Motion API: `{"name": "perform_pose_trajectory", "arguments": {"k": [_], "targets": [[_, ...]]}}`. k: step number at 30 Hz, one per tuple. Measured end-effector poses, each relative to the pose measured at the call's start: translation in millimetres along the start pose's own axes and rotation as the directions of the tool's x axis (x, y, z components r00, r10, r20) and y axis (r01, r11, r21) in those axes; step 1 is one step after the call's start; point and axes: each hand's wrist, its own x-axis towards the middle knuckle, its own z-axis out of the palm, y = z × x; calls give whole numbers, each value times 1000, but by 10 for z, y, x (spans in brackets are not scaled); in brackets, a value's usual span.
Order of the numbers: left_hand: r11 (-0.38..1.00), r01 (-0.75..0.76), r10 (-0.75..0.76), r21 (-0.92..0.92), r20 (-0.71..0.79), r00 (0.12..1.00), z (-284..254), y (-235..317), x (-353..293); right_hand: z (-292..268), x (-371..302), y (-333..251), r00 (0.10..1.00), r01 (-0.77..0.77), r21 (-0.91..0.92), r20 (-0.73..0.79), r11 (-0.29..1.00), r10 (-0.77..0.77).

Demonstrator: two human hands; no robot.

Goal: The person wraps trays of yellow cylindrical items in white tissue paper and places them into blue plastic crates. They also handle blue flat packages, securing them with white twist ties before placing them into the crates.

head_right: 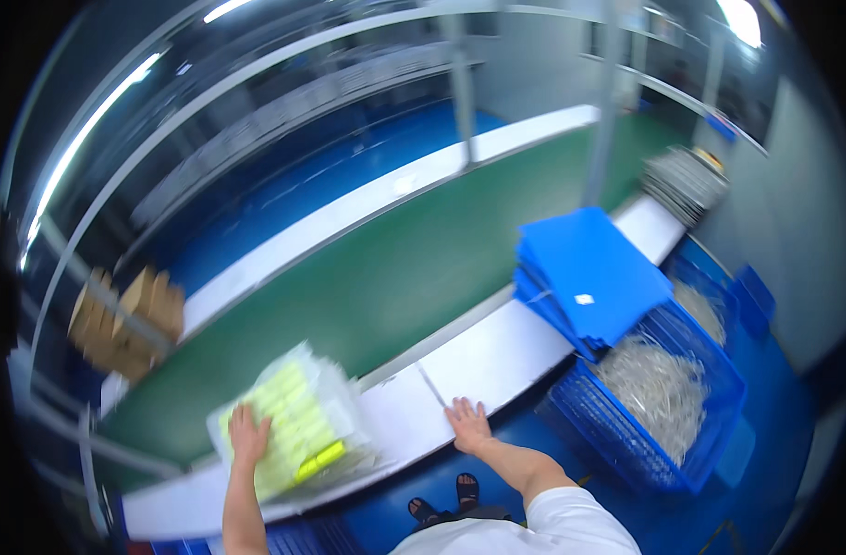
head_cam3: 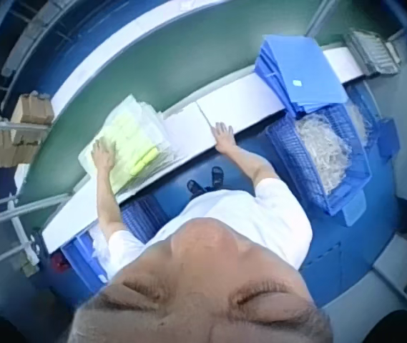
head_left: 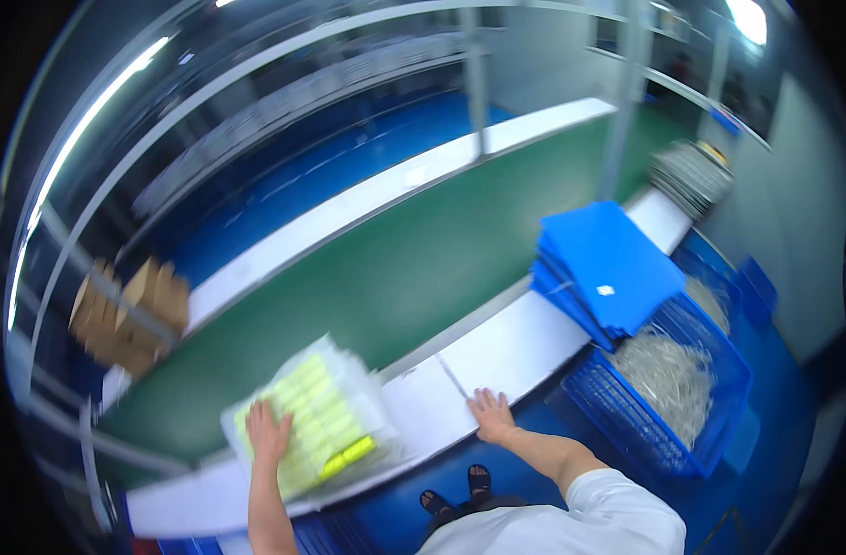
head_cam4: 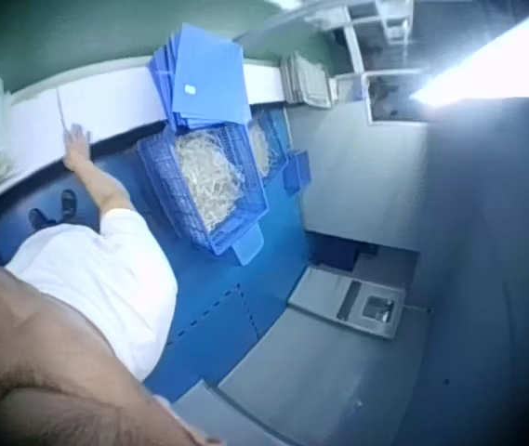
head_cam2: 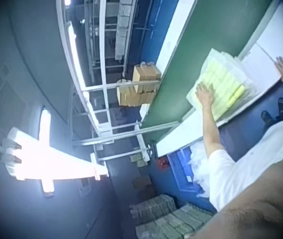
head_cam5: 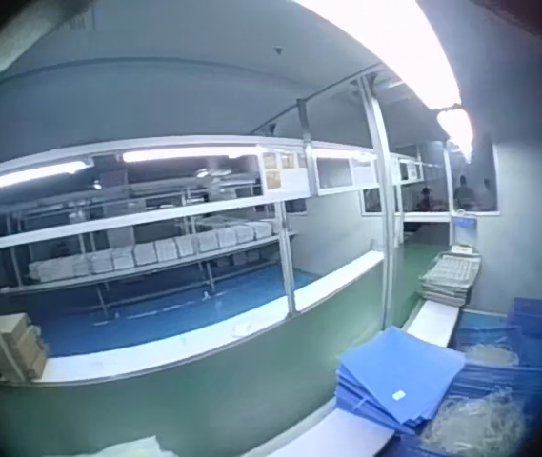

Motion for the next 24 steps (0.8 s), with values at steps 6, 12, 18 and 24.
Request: {"name": "perform_pose_trajectory", "arguments": {"k": [6,12,18,24], "targets": [[995,-78,95,56,-498,862,-400,-10,-358,-59,-35,-41,997,-4,25,74,1000,2],[989,60,-136,-138,-646,751,-316,-280,-2036,-153,44,-86,977,-4,-74,211,997,19],[762,494,-637,-418,-352,686,819,-136,-4614,-63,158,-95,937,-148,-37,314,988,152],[-497,701,-752,-511,657,-55,2239,249,-7218,606,-720,-776,855,-143,229,519,963,4]]}}
